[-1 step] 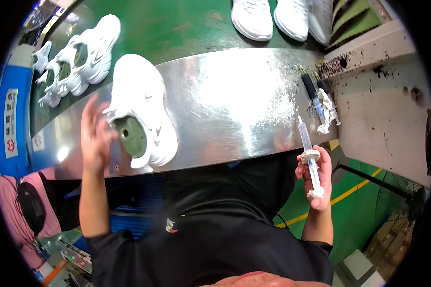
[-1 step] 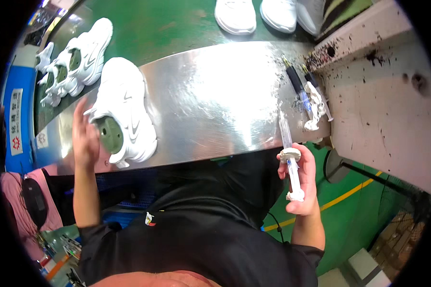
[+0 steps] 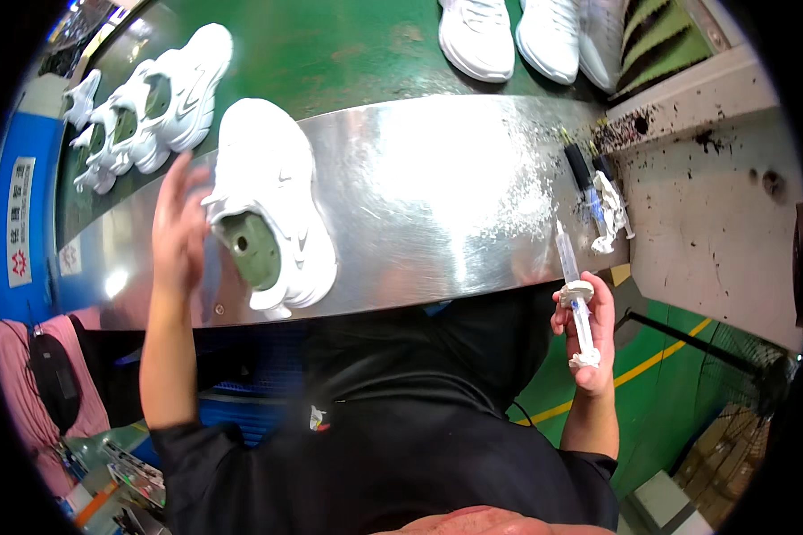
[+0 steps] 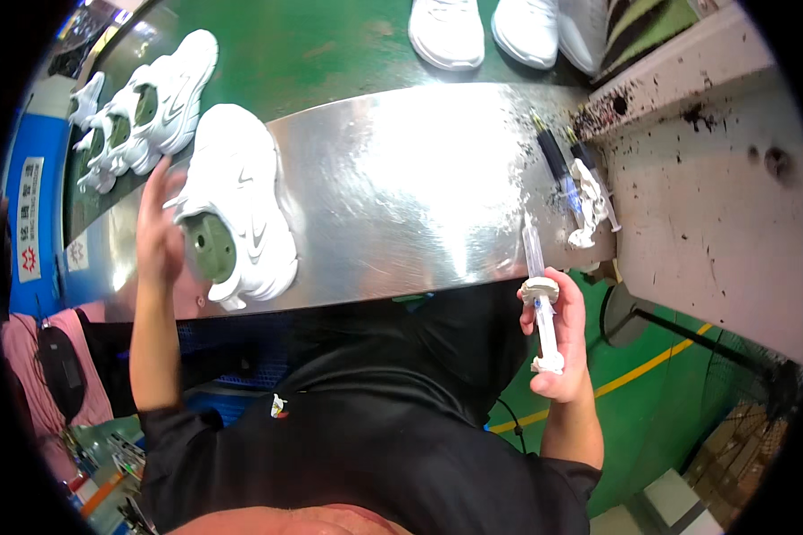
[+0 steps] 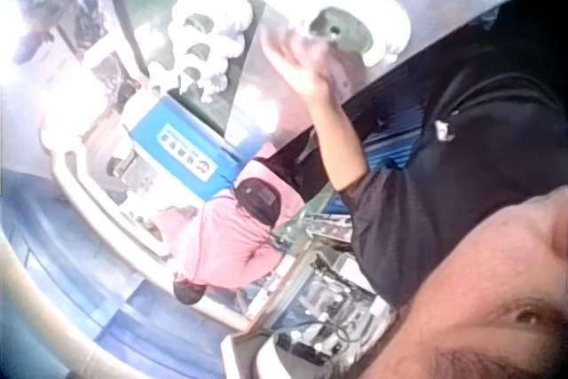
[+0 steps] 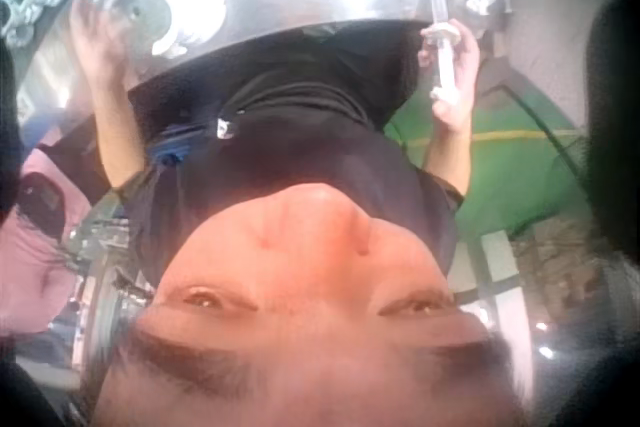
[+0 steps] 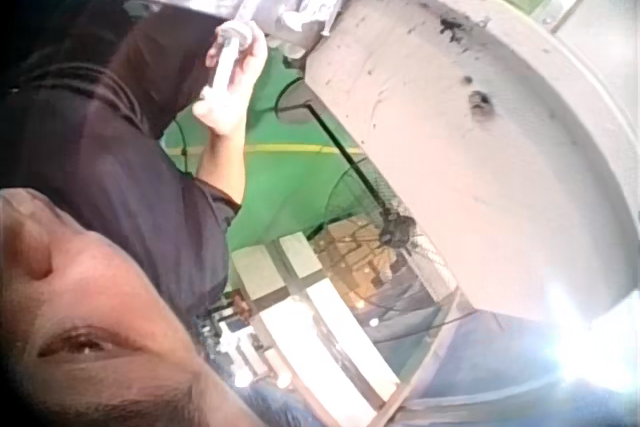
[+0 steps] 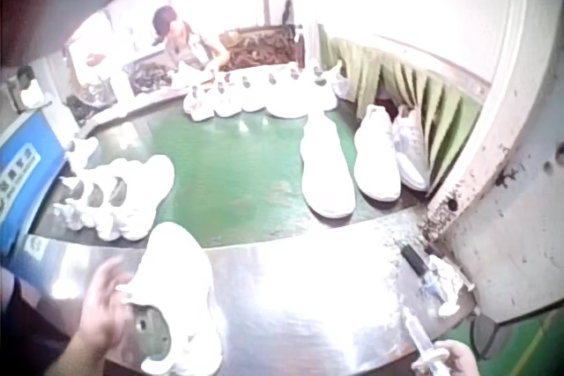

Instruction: The person repeatedly picks up white sneakers from a metal table and uses a syringe to inject a clear liquid into the shoe's upper near the sole. After each injection, the shoe is placed back on the table. The process is repeated for multiple shoes.

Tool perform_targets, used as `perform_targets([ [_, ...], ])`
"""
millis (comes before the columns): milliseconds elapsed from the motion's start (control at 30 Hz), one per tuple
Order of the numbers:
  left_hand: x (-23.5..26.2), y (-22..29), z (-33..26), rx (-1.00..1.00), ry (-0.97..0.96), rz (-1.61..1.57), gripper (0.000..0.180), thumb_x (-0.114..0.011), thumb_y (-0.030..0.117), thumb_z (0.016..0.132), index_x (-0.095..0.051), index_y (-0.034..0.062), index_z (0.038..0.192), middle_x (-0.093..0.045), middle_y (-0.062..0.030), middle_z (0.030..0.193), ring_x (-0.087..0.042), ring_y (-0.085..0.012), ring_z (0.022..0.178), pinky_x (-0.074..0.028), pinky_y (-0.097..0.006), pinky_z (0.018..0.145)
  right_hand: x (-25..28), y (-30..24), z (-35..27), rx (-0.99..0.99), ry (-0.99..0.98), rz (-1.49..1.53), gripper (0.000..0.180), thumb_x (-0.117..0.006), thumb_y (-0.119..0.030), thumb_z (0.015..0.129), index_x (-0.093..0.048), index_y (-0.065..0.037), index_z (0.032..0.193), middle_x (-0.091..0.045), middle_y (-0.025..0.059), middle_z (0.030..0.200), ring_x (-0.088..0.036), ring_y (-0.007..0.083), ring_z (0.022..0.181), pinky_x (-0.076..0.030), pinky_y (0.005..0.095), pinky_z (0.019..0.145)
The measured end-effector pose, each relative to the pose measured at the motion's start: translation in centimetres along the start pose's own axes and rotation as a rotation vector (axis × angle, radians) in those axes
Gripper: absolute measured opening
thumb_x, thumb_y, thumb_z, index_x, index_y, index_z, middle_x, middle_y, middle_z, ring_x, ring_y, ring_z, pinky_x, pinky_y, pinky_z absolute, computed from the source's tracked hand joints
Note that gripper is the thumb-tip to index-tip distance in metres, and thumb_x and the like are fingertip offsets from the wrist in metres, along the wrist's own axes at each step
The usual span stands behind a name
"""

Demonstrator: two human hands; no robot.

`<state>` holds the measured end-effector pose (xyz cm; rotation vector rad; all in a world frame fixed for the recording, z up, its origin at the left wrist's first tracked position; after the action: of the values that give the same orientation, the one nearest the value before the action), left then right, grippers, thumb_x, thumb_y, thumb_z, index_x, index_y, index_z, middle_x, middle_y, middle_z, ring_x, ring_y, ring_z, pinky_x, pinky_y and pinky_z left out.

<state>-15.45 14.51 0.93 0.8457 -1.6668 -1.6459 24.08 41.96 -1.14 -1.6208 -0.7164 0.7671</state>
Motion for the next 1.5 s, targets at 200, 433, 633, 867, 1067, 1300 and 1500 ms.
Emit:
perform_targets([
  [200, 0.5, -5.2, 11.1, 0.130, -0.210, 0.522, 0.039, -0.057, 0.036, 0.087, -0.061, -0.0018, 0.096, -0.063, -0.0067, 0.084, -0.056, -0.0133, 0.079, -0.045, -0.028, 0.071, -2.5, -0.6, -1.1, -0.109, -0.038, -0.355, 0.128, -0.072, -0.075, 0.048, -0.025, 0.003, 0.139, -0.046, 0.0068, 0.116, -0.045, 0.0133, 0.095, -0.036, 0.0262, 0.081],
  [433, -6.7, 1.2, 6.0, 0.128, -0.184, -0.365, 0.051, -0.067, 0.016, 0.079, -0.040, -0.0035, 0.117, -0.057, -0.0124, 0.102, -0.059, -0.0155, 0.089, -0.051, -0.030, 0.079, -6.8, -3.3, 1.1, 0.052, -0.199, 0.236, 0.124, -0.075, -0.073, 0.048, -0.024, -0.004, 0.137, -0.043, 0.0164, 0.119, -0.047, 0.0169, 0.087, -0.039, 0.0292, 0.067],
  [633, -6.2, 2.3, 2.0, 0.028, -0.310, -0.816, 0.045, -0.067, 0.002, 0.074, -0.052, 0.0012, 0.116, -0.062, -0.0092, 0.103, -0.061, -0.0169, 0.093, -0.051, -0.033, 0.084, -15.0, -9.5, 5.5, 0.084, -0.499, 0.567, 0.120, -0.071, -0.076, 0.047, -0.030, -0.005, 0.135, -0.050, 0.0180, 0.113, -0.051, 0.0221, 0.086, -0.036, 0.0324, 0.066],
  [867, -6.9, 2.0, 0.4, 0.074, -0.370, -0.814, 0.066, -0.078, 0.005, 0.060, -0.051, 0.0040, 0.120, -0.060, -0.0114, 0.111, -0.058, -0.0220, 0.104, -0.047, -0.035, 0.091, -21.1, -13.0, 7.1, 0.100, -0.700, 0.660, 0.100, -0.066, -0.073, 0.063, -0.037, -0.002, 0.126, -0.051, 0.0193, 0.103, -0.054, 0.0268, 0.084, -0.033, 0.0351, 0.063],
  [1067, -6.8, 3.0, -0.4, -0.015, -0.436, -0.752, 0.065, -0.084, 0.005, 0.055, -0.055, 0.0042, 0.114, -0.060, -0.0102, 0.110, -0.058, -0.0193, 0.103, -0.046, -0.033, 0.090, -23.6, -13.8, 7.3, 0.098, -0.774, 0.593, 0.096, -0.063, -0.075, 0.064, -0.038, -0.004, 0.125, -0.052, 0.0209, 0.100, -0.053, 0.0277, 0.082, -0.034, 0.0360, 0.062],
  [1300, -6.9, 3.7, -1.0, -0.070, -0.486, -0.734, 0.063, -0.085, 0.006, 0.056, -0.056, 0.0036, 0.112, -0.060, -0.0102, 0.109, -0.058, -0.0188, 0.103, -0.046, -0.033, 0.088, -24.4, -13.6, 7.3, 0.064, -0.754, 0.531, 0.096, -0.062, -0.076, 0.064, -0.039, -0.004, 0.124, -0.054, 0.0214, 0.097, -0.051, 0.0260, 0.078, -0.035, 0.0348, 0.061],
  [1500, -6.9, 3.8, -1.1, -0.070, -0.469, -0.745, 0.063, -0.085, 0.007, 0.056, -0.055, 0.0037, 0.112, -0.060, -0.0099, 0.109, -0.057, -0.0181, 0.103, -0.046, -0.032, 0.088, -24.4, -13.6, 7.4, 0.054, -0.701, 0.536, 0.096, -0.061, -0.077, 0.064, -0.041, -0.004, 0.123, -0.055, 0.0209, 0.095, -0.050, 0.0256, 0.078, -0.036, 0.0344, 0.062],
])
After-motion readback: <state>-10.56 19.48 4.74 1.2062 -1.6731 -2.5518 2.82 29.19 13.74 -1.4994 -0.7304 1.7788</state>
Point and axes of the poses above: each hand's wrist, its own z-axis towards the middle knuckle, its own x-axis out of the back of the hand, y = z × x, the point moved 8 cm from there along z, towards the middle knuckle
